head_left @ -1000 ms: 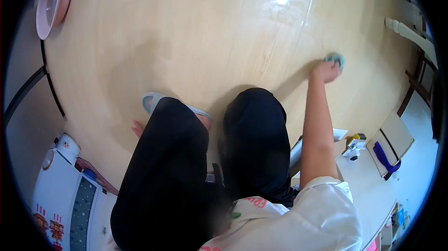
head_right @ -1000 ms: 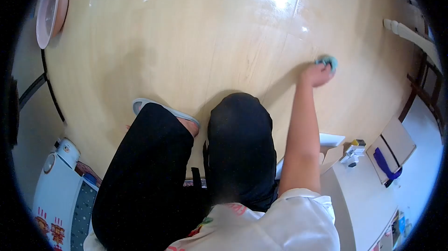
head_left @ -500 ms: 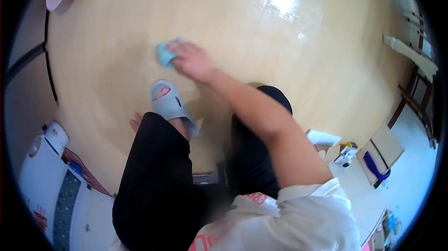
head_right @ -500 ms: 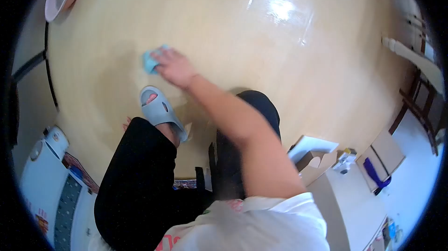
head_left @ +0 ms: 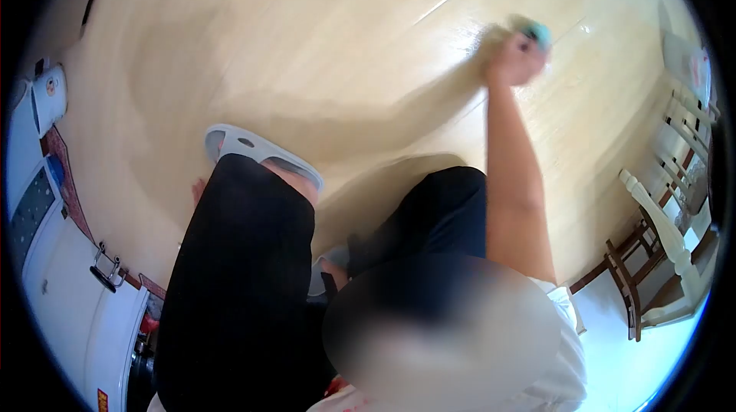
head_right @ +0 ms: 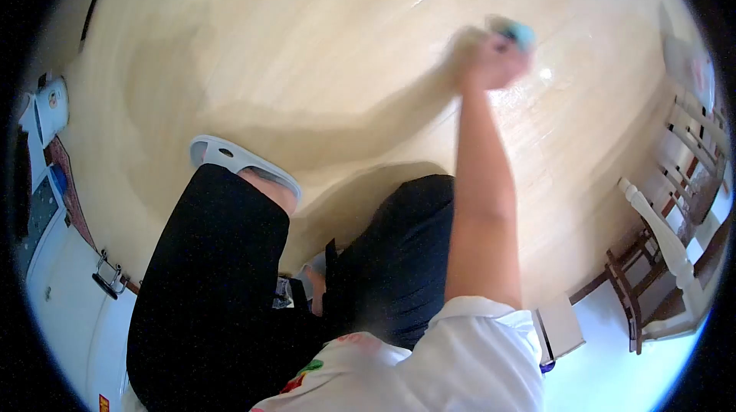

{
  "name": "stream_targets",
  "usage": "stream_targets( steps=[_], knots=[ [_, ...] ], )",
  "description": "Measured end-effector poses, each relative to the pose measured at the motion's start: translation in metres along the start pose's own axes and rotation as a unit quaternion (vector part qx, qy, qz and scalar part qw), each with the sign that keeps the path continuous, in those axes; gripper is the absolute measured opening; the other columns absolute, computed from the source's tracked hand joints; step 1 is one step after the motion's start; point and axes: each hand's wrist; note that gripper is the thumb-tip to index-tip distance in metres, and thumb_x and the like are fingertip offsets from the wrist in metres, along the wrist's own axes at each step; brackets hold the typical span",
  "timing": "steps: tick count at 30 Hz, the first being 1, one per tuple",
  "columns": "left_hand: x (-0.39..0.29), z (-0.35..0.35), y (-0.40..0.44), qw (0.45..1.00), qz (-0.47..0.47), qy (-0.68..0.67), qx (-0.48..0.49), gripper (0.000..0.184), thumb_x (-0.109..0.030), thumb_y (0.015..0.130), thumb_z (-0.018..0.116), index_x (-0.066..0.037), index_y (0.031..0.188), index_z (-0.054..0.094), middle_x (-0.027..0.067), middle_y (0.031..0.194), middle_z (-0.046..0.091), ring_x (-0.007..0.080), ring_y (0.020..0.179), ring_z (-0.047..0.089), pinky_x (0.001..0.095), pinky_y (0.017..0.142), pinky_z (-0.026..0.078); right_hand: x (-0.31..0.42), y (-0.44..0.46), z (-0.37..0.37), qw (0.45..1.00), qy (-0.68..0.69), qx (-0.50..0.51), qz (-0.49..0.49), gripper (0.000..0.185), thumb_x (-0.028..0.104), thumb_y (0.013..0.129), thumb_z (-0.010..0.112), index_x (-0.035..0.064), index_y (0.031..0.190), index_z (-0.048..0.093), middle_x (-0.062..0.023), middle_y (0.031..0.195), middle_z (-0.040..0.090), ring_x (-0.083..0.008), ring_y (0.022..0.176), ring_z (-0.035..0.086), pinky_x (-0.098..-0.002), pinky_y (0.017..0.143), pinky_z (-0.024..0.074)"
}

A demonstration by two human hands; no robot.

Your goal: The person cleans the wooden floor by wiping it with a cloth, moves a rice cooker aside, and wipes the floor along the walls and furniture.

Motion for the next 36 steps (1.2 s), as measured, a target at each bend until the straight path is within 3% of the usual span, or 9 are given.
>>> stream_targets(
  steps=[3,6,10,13,15,19,27,32,36],
  knots=[
    [0.011,0.027,-0.007,1.000,0.008,0.023,-0.019,0.099,-0.050,0.082,0.068,-0.005,0.153,0.015,0.0386,0.149,0.013,0.0533,0.139,0.017,0.0549,0.115,0.017,0.098,-0.108,-0.008,0.927,0.181,0.052,-0.323,0.008,0.014,0.074,0.065,0.0060,0.074,0.064,-0.0160,0.105,0.065,-0.0359,0.099,0.061,-0.0427,0.085,0.0510],
    [0.031,0.065,-0.021,0.998,0.021,0.051,-0.031,0.100,-0.050,0.082,0.068,-0.004,0.153,0.015,0.0392,0.149,0.013,0.0543,0.138,0.017,0.0551,0.114,0.017,0.154,-0.156,-0.043,0.752,0.275,0.332,-0.500,0.013,0.016,0.064,0.075,0.0087,0.072,0.069,-0.0062,0.125,0.062,-0.0321,0.116,0.057,-0.0423,0.096,0.0492],
    [0.014,0.068,-0.039,0.998,-0.019,-0.043,-0.052,0.103,-0.052,0.081,0.069,-0.002,0.152,0.014,0.0410,0.148,0.014,0.0570,0.137,0.017,0.0567,0.113,0.018,0.125,-0.125,-0.046,0.864,0.289,0.244,-0.331,0.015,0.010,0.078,0.071,0.0030,0.090,0.067,-0.0158,0.118,0.062,-0.0281,0.100,0.062,-0.0361,0.080,0.0514],
    [-0.010,0.054,-0.040,0.992,0.014,0.021,-0.126,0.109,-0.058,0.078,0.068,0.001,0.151,0.013,0.0449,0.146,0.011,0.0629,0.135,0.011,0.0634,0.110,0.019,0.062,-0.093,-0.063,0.958,0.157,0.238,0.011,0.026,0.019,0.089,0.058,-0.0025,0.098,0.068,-0.0121,0.108,0.061,-0.0205,0.084,0.057,-0.0338,0.074,0.0481],
    [-0.018,0.044,-0.043,0.996,-0.051,0.051,-0.052,0.110,-0.059,0.079,0.067,0.000,0.152,0.010,0.0431,0.148,0.004,0.0607,0.138,0.005,0.0658,0.109,0.020,0.039,-0.106,-0.071,0.993,0.006,0.113,0.018,0.032,0.023,0.088,0.050,-0.0013,0.097,0.070,-0.0163,0.139,0.051,-0.0315,0.106,0.059,-0.0413,0.085,0.0489],
    [-0.056,-0.020,-0.033,0.976,-0.148,-0.028,0.158,0.111,-0.062,0.082,0.062,-0.002,0.152,0.001,0.0390,0.151,-0.007,0.0570,0.140,-0.006,0.0697,0.105,0.020,0.082,-0.188,-0.067,0.992,-0.015,0.113,-0.049,0.021,0.017,0.085,0.057,0.0005,0.089,0.069,-0.0150,0.133,0.056,-0.0364,0.112,0.055,-0.0437,0.091,0.0477],
    [-0.053,-0.015,-0.041,0.990,-0.101,-0.011,0.095,0.112,-0.064,0.081,0.061,-0.005,0.153,-0.002,0.0369,0.152,-0.010,0.0556,0.141,-0.008,0.0730,0.103,0.017,0.279,-0.305,-0.050,0.856,0.214,0.304,-0.359,0.011,0.010,0.073,0.070,0.0060,0.083,0.069,-0.0120,0.131,0.058,-0.0319,0.112,0.057,-0.0366,0.087,0.0513],
    [-0.060,-0.009,-0.044,0.998,-0.051,0.002,-0.039,0.110,-0.063,0.081,0.063,-0.007,0.154,0.003,0.0375,0.153,-0.005,0.0586,0.140,0.001,0.0757,0.097,0.024,0.232,-0.247,-0.042,0.898,0.322,0.247,-0.172,0.016,0.012,0.083,0.064,0.0017,0.093,0.070,-0.0115,0.133,0.058,-0.0288,0.097,0.063,-0.0355,0.076,0.0510],
    [-0.053,0.018,-0.040,0.987,-0.074,0.130,-0.057,0.109,-0.063,0.080,0.062,-0.007,0.154,0.005,0.0383,0.152,-0.004,0.0611,0.138,0.005,0.0772,0.093,0.029,0.189,-0.188,-0.059,0.978,0.015,0.206,0.012,0.023,0.017,0.087,0.053,0.0062,0.093,0.072,-0.0073,0.135,0.057,-0.0243,0.097,0.066,-0.0375,0.071,0.0528]
  ],
)
Point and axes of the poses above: each hand's wrist, its own y-axis towards the middle knuckle, its own z-axis out of the palm, x = y × z
